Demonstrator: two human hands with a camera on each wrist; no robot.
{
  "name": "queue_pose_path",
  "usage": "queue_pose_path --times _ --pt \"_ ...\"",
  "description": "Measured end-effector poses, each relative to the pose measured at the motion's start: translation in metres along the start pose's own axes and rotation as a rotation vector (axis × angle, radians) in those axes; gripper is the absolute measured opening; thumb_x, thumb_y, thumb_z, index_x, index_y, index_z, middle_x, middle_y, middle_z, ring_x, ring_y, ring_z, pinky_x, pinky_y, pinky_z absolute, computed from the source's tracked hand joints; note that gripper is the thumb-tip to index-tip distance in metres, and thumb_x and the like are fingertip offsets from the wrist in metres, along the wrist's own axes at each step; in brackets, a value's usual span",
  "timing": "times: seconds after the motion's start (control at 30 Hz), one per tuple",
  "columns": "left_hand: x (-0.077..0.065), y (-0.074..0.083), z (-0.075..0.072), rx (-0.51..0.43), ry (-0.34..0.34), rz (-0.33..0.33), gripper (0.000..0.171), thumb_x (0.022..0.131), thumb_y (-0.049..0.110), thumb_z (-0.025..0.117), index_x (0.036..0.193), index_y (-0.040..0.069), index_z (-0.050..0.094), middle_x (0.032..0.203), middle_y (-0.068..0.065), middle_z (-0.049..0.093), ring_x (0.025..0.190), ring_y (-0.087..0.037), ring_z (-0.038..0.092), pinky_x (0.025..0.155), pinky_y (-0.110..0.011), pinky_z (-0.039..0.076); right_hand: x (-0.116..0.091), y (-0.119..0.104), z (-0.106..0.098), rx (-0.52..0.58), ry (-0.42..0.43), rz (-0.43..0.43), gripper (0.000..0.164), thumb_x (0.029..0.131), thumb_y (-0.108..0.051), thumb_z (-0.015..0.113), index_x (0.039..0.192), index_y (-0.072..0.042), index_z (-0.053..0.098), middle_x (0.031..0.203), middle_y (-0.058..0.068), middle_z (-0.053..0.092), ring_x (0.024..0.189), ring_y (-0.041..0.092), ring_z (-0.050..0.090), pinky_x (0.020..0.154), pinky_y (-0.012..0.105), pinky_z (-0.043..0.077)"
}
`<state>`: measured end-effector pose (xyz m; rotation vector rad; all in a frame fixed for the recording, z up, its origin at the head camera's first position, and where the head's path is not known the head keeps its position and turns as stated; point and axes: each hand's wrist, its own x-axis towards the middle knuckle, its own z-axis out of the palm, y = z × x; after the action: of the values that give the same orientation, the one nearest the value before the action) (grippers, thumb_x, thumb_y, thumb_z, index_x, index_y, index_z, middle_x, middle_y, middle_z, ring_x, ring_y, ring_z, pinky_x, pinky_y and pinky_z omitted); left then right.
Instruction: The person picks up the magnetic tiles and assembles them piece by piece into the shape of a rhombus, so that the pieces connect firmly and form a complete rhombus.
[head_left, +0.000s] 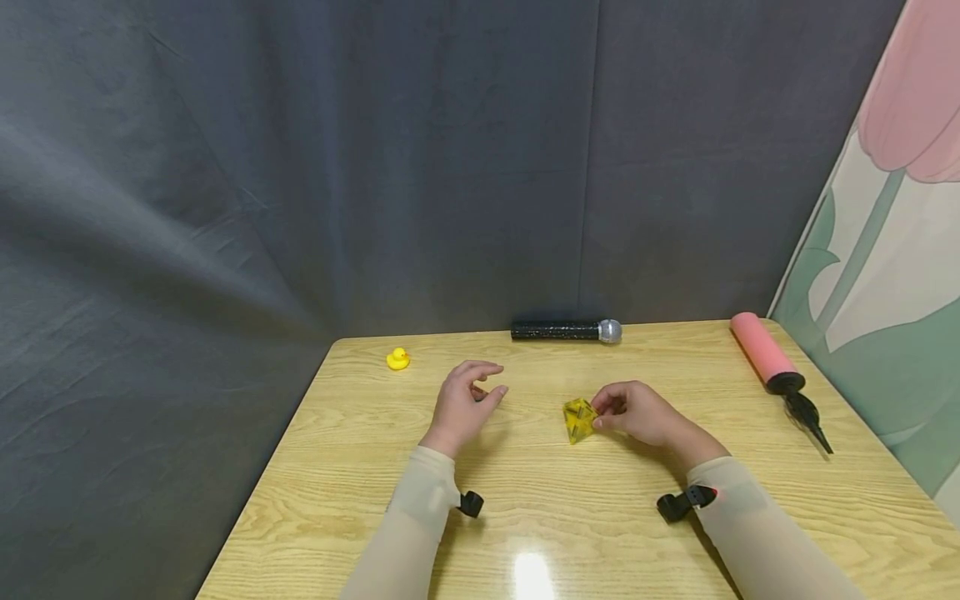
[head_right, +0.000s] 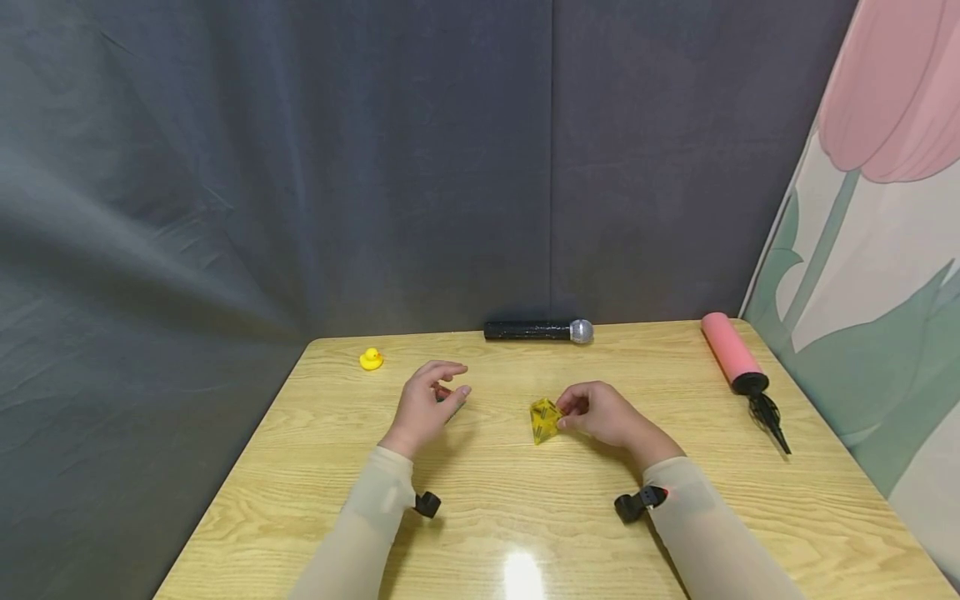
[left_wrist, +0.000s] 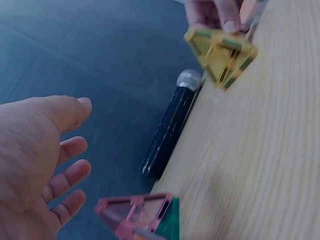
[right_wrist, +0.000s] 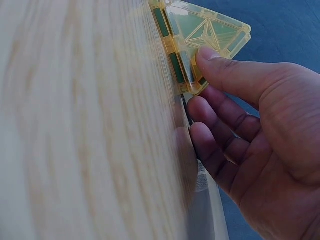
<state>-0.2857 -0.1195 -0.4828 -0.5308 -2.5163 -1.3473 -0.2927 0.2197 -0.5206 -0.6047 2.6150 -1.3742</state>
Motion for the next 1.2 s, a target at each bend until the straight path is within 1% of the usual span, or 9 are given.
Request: queue_pose_path --times 0.1,0.2,0.3,0.43,0.53,0.67,0.83,1.0,1.2 --pt "0.001 -0.008 -0.006 -0.037 0.002 -0.028 0.034 0.098 0.026 0.078 0.131 0.026 0.073 0.136 0.009 0.06 0.11 -0.027 0.062 0.083 -0.031 0.059 -0.001 -0.002 0.0 -0.006 0.003 0.001 0.014 0.09 -0.006 0.083 0.101 -0.009 0.076 0.091 0.003 0.07 0.084 0.021 0.064 0.072 0.028 0.053" --pt "0.001 -0.015 -0.011 -0.076 -0.009 -0.058 0.036 0.098 0.027 0.078 0.133 0.027 0.071 0.138 0.009 0.058 0.124 -0.035 0.056 0.093 -0.037 0.058 -0.001 -0.002 0.0 -0.008 0.006 0.013 0.014 0.09 -0.006 0.082 0.101 -0.01 0.075 0.092 0.003 0.07 0.085 0.022 0.064 0.073 0.028 0.054" --pt "0.001 -0.021 -0.015 -0.09 -0.027 -0.08 0.039 0.098 0.029 0.077 0.136 0.029 0.069 0.14 0.009 0.056 0.132 -0.034 0.052 0.102 -0.045 0.054 -0.001 -0.001 -0.001 0.001 0.01 0.024 0.014 0.09 -0.006 0.083 0.101 -0.01 0.075 0.092 0.003 0.07 0.086 0.023 0.064 0.073 0.028 0.054" --pt "0.0 -0.029 -0.02 -0.084 -0.051 -0.092 0.042 0.099 0.029 0.077 0.14 0.029 0.066 0.143 0.008 0.056 0.136 -0.031 0.05 0.11 -0.054 0.045 -0.001 0.001 -0.002 0.008 0.013 0.023 0.014 0.09 -0.006 0.082 0.101 -0.009 0.075 0.092 0.004 0.07 0.086 0.024 0.064 0.073 0.028 0.054" --pt "-0.001 -0.037 -0.021 -0.097 -0.069 -0.094 0.043 0.1 0.027 0.075 0.142 0.027 0.065 0.144 0.005 0.056 0.138 -0.033 0.048 0.115 -0.057 0.038 0.0 0.002 -0.002 0.006 0.02 0.02 0.014 0.09 -0.005 0.082 0.101 -0.009 0.075 0.092 0.004 0.07 0.086 0.023 0.063 0.073 0.028 0.054" --pt "-0.003 -0.048 -0.023 -0.135 -0.109 -0.113 0.044 0.101 0.03 0.073 0.143 0.026 0.063 0.145 0.003 0.055 0.141 -0.035 0.047 0.116 -0.054 0.037 0.0 0.004 -0.003 0.003 0.029 0.02 0.013 0.09 -0.005 0.082 0.101 -0.009 0.076 0.093 0.003 0.07 0.086 0.023 0.064 0.073 0.028 0.054" --pt "-0.005 -0.059 -0.026 -0.17 -0.171 -0.13 0.046 0.102 0.036 0.071 0.146 0.026 0.061 0.147 0.004 0.055 0.138 -0.029 0.05 0.113 -0.047 0.043 -0.001 0.005 -0.005 0.007 0.047 0.029 0.014 0.09 -0.006 0.083 0.102 -0.009 0.076 0.094 0.005 0.07 0.086 0.023 0.063 0.073 0.028 0.053" --pt "-0.007 -0.067 -0.028 -0.199 -0.221 -0.15 0.054 0.103 0.036 0.069 0.152 0.016 0.056 0.151 -0.002 0.053 0.134 -0.03 0.055 0.111 -0.049 0.046 -0.001 0.006 -0.006 0.011 0.061 0.037 0.014 0.089 -0.006 0.083 0.102 -0.009 0.076 0.094 0.006 0.07 0.086 0.024 0.062 0.073 0.028 0.053" --pt "-0.009 -0.07 -0.031 -0.229 -0.25 -0.156 0.055 0.103 0.028 0.07 0.152 0.007 0.054 0.147 -0.008 0.058 0.135 -0.034 0.054 0.111 -0.055 0.043 -0.001 0.006 -0.006 0.015 0.072 0.045 0.015 0.089 -0.005 0.083 0.102 -0.007 0.076 0.093 0.006 0.07 0.085 0.022 0.063 0.073 0.028 0.053"
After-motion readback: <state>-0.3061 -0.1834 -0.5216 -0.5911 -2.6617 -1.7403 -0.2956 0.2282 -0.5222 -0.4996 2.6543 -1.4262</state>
